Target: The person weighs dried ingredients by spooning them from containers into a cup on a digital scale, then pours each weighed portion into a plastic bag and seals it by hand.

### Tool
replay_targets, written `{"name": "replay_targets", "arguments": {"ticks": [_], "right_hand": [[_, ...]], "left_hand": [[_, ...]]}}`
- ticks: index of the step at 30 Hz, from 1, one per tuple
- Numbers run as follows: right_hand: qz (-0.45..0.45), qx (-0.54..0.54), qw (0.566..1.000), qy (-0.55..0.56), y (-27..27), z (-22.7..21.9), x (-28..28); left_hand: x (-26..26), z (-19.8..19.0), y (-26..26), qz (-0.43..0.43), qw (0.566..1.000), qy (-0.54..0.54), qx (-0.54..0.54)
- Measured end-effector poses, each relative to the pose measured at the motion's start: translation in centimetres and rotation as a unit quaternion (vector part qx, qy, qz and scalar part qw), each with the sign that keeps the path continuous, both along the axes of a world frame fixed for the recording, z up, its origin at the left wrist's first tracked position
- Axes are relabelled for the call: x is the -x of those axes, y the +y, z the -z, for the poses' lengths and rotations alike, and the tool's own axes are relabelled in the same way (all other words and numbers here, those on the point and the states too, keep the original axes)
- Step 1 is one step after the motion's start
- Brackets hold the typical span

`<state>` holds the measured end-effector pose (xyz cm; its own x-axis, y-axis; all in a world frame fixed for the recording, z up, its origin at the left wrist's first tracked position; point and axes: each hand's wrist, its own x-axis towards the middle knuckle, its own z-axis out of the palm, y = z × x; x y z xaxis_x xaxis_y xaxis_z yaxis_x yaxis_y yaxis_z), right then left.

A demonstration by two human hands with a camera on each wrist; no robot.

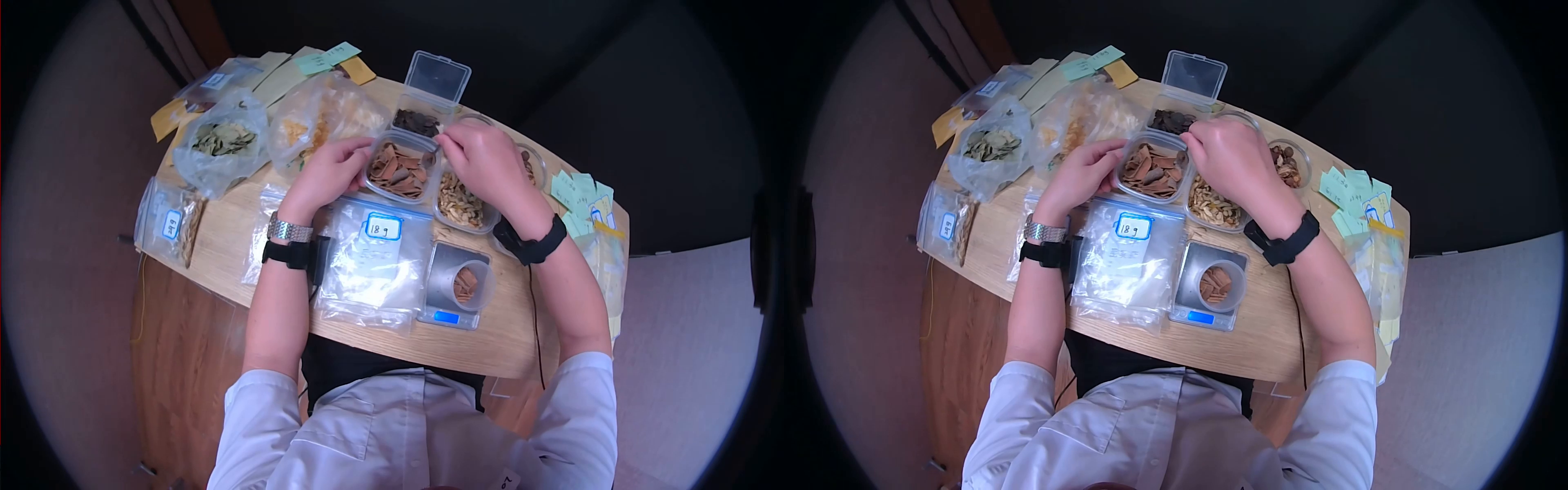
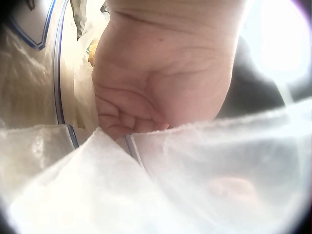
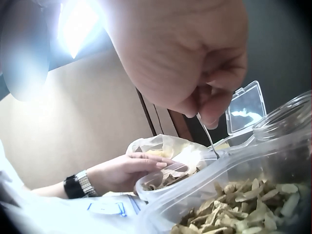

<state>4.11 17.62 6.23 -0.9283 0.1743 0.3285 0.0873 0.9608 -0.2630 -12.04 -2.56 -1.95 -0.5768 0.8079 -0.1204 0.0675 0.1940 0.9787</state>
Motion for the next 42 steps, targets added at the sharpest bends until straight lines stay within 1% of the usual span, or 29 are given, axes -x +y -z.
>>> {"name": "replay_targets", "arguments": {"ticks": [5,7,8,10,11,13,17,19,20,22,26,28,32,34,35,37,41,42], "right_hand": [[0.006,-0.027,0.999,-0.039,-0.3,1.0,0.5],[0.021,0.042,0.998,-0.039,0.2,1.8,1.0],[0.020,0.042,0.998,-0.039,0.5,1.9,1.2],[0.049,0.186,0.976,-0.098,1.4,2.0,1.2],[0.049,0.185,0.976,-0.099,1.8,2.2,1.2],[0.113,0.347,0.924,-0.117,2.5,2.8,1.0],[0.118,0.387,0.909,-0.100,3.8,3.7,0.6],[0.124,0.433,0.889,-0.081,4.2,4.1,0.5],[0.124,0.433,0.889,-0.081,4.2,4.2,0.5],[0.129,0.474,0.868,-0.075,4.1,4.4,0.3],[0.142,0.487,0.861,-0.038,3.8,4.0,0.0],[0.133,0.537,0.832,-0.042,3.6,3.4,-0.4],[0.137,0.529,0.837,-0.035,3.5,4.0,-0.3],[0.118,0.424,0.898,-0.014,3.2,4.0,-0.2],[0.118,0.424,0.898,-0.014,3.3,4.2,-0.2],[0.081,0.258,0.963,0.019,3.2,4.6,-0.1],[0.079,0.282,0.956,-0.014,2.6,3.9,0.0],[0.100,0.342,0.934,-0.033,2.5,3.9,0.2]], "left_hand": [[0.0,0.1,0.2,0.002,1.000,0.005,0.010],[0.0,0.1,0.1,0.000,1.000,0.006,0.009],[0.0,0.1,0.0,-0.001,1.000,0.006,0.009],[-0.1,0.0,0.0,0.002,1.000,0.003,0.000],[-0.1,0.0,0.0,0.001,1.000,0.002,0.000],[-0.1,-0.1,-0.1,-0.005,1.000,-0.001,-0.001],[0.0,0.0,0.0,-0.005,1.000,-0.003,-0.004],[0.0,0.0,0.0,-0.005,1.000,0.006,0.000],[0.0,0.0,0.0,-0.005,1.000,0.007,0.000],[-0.1,-0.1,0.0,-0.006,1.000,0.008,0.003],[0.0,0.0,0.1,-0.003,1.000,0.011,0.007],[0.1,0.3,0.2,-0.004,1.000,0.010,0.005],[0.0,0.2,0.3,-0.001,1.000,0.009,0.004],[0.1,0.3,0.2,0.000,1.000,0.002,0.003],[0.1,0.3,0.2,0.000,1.000,0.002,0.003],[0.2,0.4,0.2,0.002,1.000,0.003,0.006],[0.1,0.2,0.2,0.002,1.000,0.011,0.004],[0.0,0.1,0.2,0.001,1.000,0.010,0.007]]}}
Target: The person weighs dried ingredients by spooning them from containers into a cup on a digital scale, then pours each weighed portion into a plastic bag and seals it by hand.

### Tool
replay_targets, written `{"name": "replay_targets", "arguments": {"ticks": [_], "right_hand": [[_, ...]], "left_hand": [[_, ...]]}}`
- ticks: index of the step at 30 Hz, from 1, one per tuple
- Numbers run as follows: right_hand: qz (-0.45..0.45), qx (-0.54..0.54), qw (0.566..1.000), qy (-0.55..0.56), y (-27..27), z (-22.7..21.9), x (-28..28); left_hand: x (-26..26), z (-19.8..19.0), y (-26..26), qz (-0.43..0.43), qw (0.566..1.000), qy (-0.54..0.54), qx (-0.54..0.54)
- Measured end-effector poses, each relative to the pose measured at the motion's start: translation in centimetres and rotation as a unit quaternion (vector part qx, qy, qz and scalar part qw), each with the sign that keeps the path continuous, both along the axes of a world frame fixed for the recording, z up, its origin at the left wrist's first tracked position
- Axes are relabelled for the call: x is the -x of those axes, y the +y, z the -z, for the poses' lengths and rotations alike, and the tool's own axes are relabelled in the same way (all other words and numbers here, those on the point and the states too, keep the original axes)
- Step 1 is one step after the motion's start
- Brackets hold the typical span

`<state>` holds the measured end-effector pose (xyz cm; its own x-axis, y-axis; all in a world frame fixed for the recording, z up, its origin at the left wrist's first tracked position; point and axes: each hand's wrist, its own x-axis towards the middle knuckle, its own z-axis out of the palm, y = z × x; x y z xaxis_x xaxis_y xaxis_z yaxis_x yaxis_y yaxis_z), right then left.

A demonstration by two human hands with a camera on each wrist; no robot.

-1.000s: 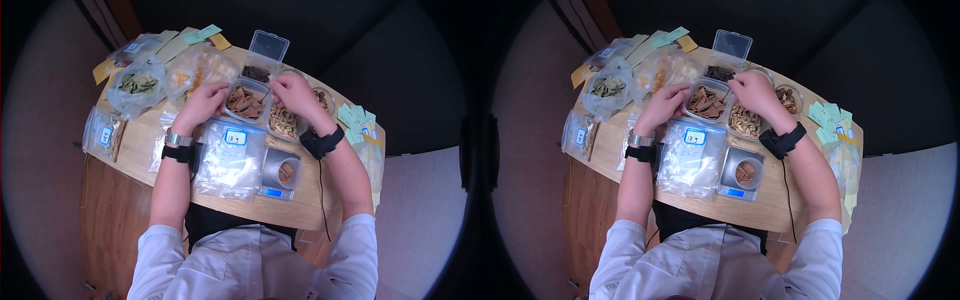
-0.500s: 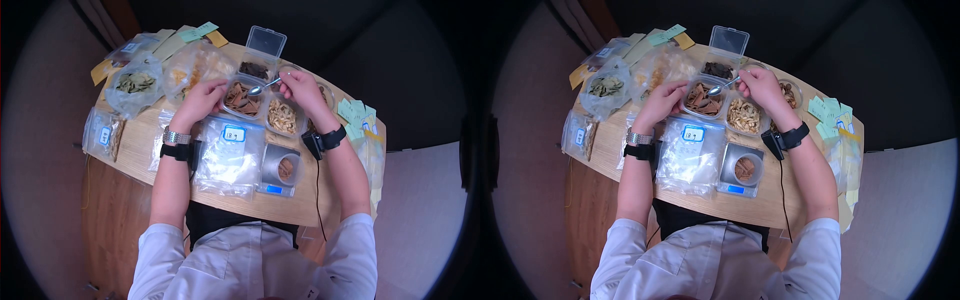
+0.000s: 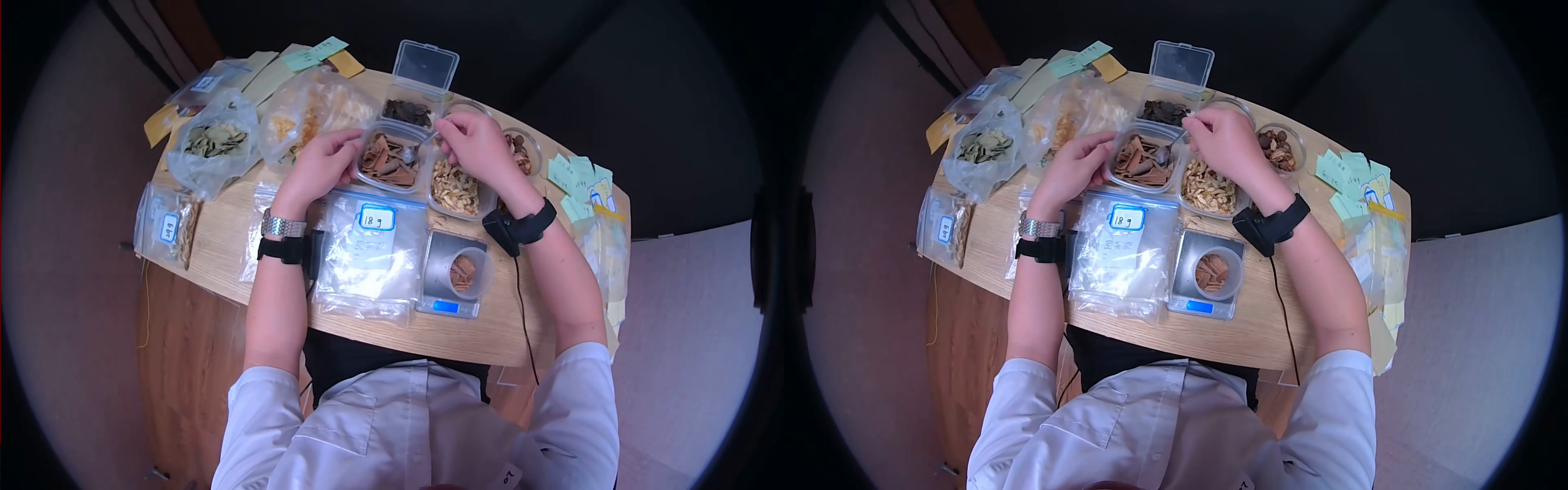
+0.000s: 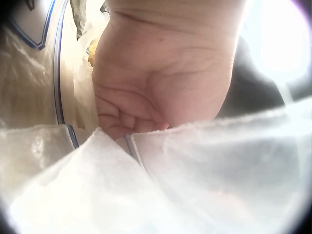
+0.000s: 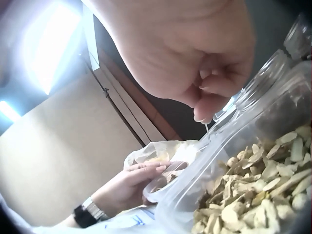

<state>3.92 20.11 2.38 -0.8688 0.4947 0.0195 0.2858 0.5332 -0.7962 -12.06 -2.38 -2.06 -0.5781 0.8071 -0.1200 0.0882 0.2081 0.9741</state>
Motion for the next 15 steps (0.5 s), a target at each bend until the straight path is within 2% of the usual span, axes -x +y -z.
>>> {"name": "replay_targets", "arguments": {"ticks": [1,11,15], "right_hand": [[0.018,0.064,0.998,-0.020,-0.1,0.0,0.1],[0.031,0.113,0.993,-0.029,0.1,1.2,1.0],[0.041,0.170,0.984,-0.028,-0.3,0.8,1.0]], "left_hand": [[-0.1,-0.1,0.0,-0.001,1.000,-0.001,0.003],[0.1,0.1,0.0,0.000,1.000,0.000,-0.001],[0.2,0.2,0.0,0.000,1.000,-0.004,-0.002]]}}
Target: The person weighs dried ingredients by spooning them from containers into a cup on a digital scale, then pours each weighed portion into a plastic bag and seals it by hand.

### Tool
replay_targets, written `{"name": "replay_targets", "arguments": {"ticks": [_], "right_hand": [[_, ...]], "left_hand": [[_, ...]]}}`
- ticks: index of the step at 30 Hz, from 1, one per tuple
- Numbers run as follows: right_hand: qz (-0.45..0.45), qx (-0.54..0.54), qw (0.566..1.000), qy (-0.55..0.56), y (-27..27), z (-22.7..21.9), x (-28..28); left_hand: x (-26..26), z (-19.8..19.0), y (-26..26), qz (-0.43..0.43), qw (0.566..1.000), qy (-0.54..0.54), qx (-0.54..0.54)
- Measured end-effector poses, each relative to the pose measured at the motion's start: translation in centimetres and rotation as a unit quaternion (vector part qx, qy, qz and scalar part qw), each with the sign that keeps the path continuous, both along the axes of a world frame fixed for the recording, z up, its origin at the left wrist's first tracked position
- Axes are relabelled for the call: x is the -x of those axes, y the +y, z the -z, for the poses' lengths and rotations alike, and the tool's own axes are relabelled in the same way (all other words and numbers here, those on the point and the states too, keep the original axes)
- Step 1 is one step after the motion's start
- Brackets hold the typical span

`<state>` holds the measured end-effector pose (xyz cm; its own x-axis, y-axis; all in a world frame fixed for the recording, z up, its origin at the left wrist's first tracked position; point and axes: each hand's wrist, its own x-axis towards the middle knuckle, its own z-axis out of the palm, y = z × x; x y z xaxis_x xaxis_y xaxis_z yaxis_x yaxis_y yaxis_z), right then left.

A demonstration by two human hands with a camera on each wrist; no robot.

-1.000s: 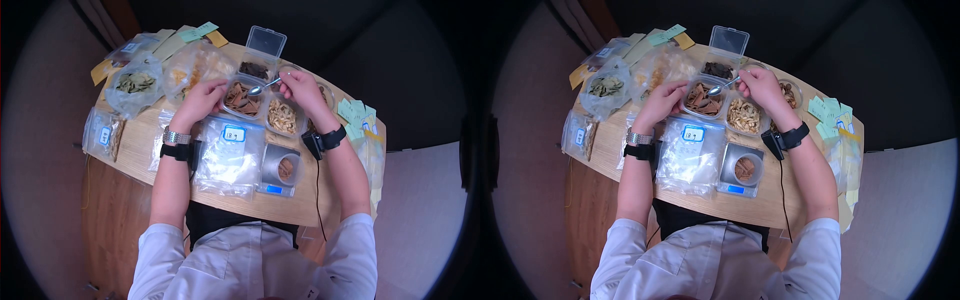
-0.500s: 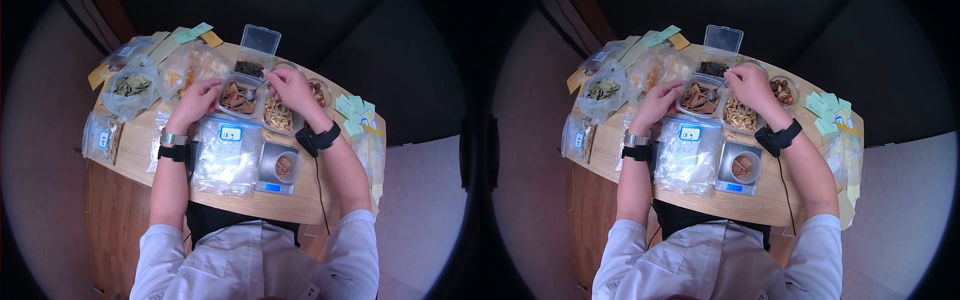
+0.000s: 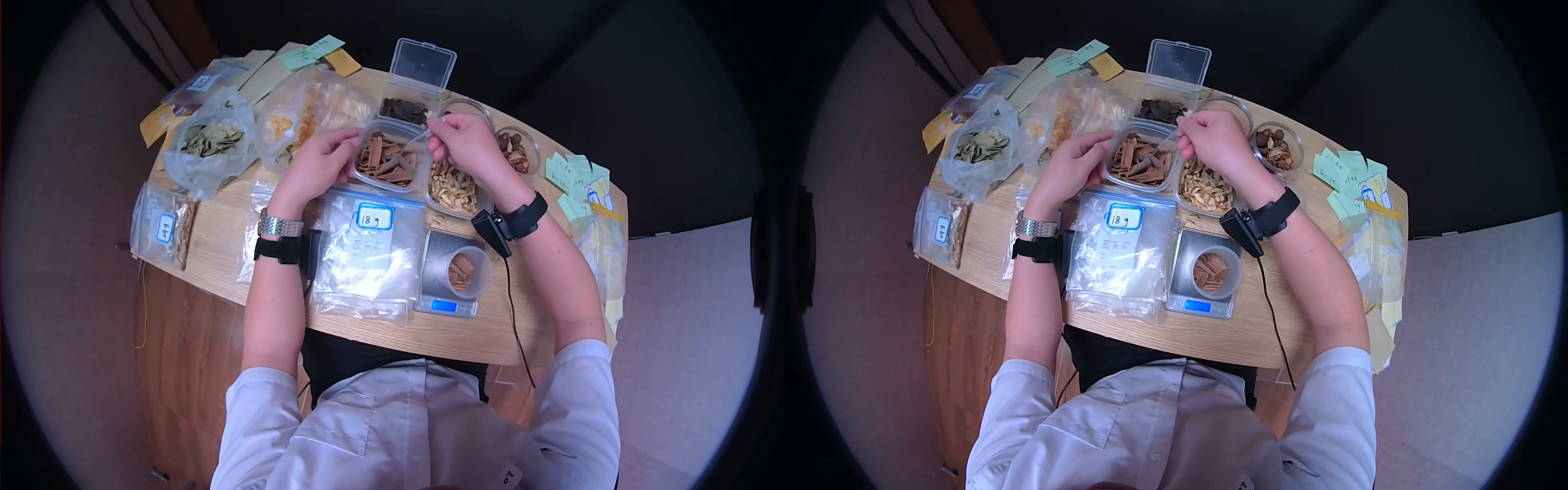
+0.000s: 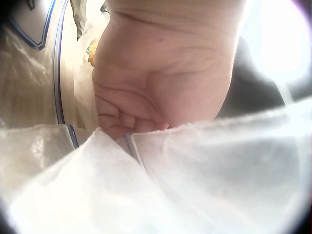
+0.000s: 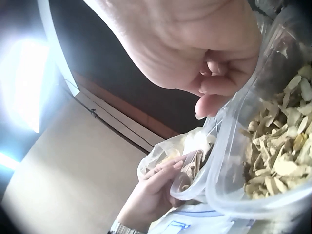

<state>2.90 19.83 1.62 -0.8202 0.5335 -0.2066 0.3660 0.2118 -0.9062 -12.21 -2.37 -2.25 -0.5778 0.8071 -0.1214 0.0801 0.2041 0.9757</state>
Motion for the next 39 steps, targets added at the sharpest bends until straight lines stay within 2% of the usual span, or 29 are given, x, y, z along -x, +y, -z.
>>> {"name": "replay_targets", "arguments": {"ticks": [10,14,20,25,27,28,30,31,34,39], "right_hand": [[0.038,0.117,0.992,0.018,0.1,0.3,-0.1],[0.048,0.132,0.990,0.031,0.3,-0.4,-0.6],[0.014,0.187,0.977,0.099,1.5,-2.2,-4.2],[0.014,0.148,0.985,0.092,0.6,-6.8,-11.6],[0.036,0.048,0.998,0.036,-0.5,-8.7,-14.7],[0.037,0.049,0.997,0.036,-1.4,-9.2,-15.7],[0.034,-0.028,0.998,-0.036,-3.0,-9.8,-18.0],[0.031,-0.073,0.997,-0.009,-3.9,-9.3,-18.7],[0.048,-0.106,0.993,0.007,-4.8,-9.9,-20.0],[0.107,-0.063,0.989,0.079,-3.5,-8.1,-20.4]], "left_hand": [[-0.2,-0.2,0.1,0.006,1.000,0.003,0.004],[0.3,0.5,0.1,0.011,1.000,-0.006,0.002],[0.2,0.8,0.1,0.009,1.000,-0.005,-0.011],[0.3,0.8,0.2,0.001,1.000,-0.009,-0.013],[0.2,0.7,0.1,-0.003,1.000,-0.008,-0.009],[0.1,0.6,0.1,-0.005,1.000,-0.003,-0.006],[0.0,0.4,0.2,-0.003,1.000,0.001,-0.007],[0.0,0.4,0.2,-0.003,1.000,0.005,-0.009],[-0.1,0.2,0.2,-0.007,1.000,0.015,0.004],[-0.5,-0.3,0.2,-0.014,0.999,0.048,0.018]]}}
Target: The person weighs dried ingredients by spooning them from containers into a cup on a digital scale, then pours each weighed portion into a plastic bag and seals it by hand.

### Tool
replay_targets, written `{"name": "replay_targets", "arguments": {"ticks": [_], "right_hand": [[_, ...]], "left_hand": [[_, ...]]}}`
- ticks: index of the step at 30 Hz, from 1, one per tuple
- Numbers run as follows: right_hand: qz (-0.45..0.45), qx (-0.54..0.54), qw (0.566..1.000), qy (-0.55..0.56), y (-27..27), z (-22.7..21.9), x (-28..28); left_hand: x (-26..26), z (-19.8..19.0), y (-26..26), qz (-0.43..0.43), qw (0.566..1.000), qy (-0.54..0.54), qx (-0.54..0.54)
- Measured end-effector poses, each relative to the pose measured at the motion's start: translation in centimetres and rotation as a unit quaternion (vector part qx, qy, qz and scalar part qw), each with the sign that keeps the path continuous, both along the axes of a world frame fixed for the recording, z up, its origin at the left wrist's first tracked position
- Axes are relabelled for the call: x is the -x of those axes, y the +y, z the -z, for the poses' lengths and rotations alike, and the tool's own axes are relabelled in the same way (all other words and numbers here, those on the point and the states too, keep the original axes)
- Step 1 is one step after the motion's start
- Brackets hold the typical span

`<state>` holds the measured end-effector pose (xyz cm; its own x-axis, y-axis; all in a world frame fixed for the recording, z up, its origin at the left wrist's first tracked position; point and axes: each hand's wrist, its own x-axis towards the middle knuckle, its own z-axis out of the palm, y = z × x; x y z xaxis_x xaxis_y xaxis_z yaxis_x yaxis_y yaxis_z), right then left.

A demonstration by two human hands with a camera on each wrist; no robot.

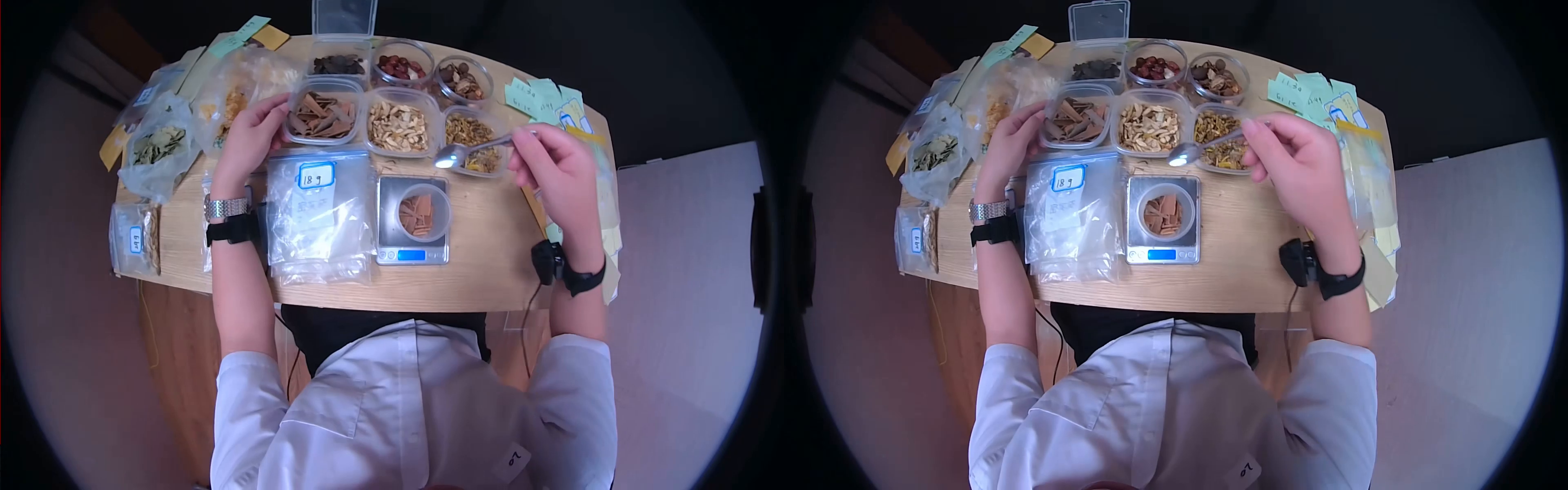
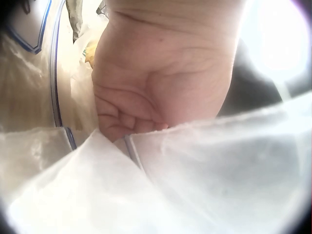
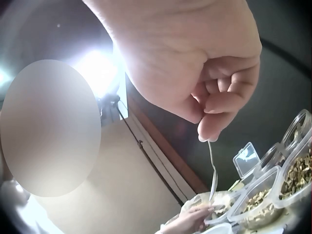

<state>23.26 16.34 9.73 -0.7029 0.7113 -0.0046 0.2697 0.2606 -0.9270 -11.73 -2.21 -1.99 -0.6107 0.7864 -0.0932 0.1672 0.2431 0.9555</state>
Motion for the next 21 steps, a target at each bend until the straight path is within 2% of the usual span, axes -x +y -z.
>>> {"name": "replay_targets", "arguments": {"ticks": [4,10,16,18,21], "right_hand": [[0.019,0.044,0.998,0.045,-0.2,3.1,0.5],[0.031,0.065,0.996,0.048,-0.2,4.5,0.7],[0.031,0.073,0.995,0.061,-0.1,5.2,1.3],[0.031,0.075,0.995,0.063,-0.1,5.4,1.5],[0.038,0.067,0.995,0.062,-0.1,5.5,1.5]], "left_hand": [[0.4,0.8,0.2,0.001,1.000,0.021,0.003],[0.6,1.2,0.3,-0.011,0.999,-0.013,-0.039],[0.9,1.1,0.4,-0.061,0.995,0.033,-0.067],[0.7,0.9,0.5,-0.087,0.990,0.078,-0.079],[1.0,0.5,0.2,-0.066,0.989,0.091,-0.096]]}}
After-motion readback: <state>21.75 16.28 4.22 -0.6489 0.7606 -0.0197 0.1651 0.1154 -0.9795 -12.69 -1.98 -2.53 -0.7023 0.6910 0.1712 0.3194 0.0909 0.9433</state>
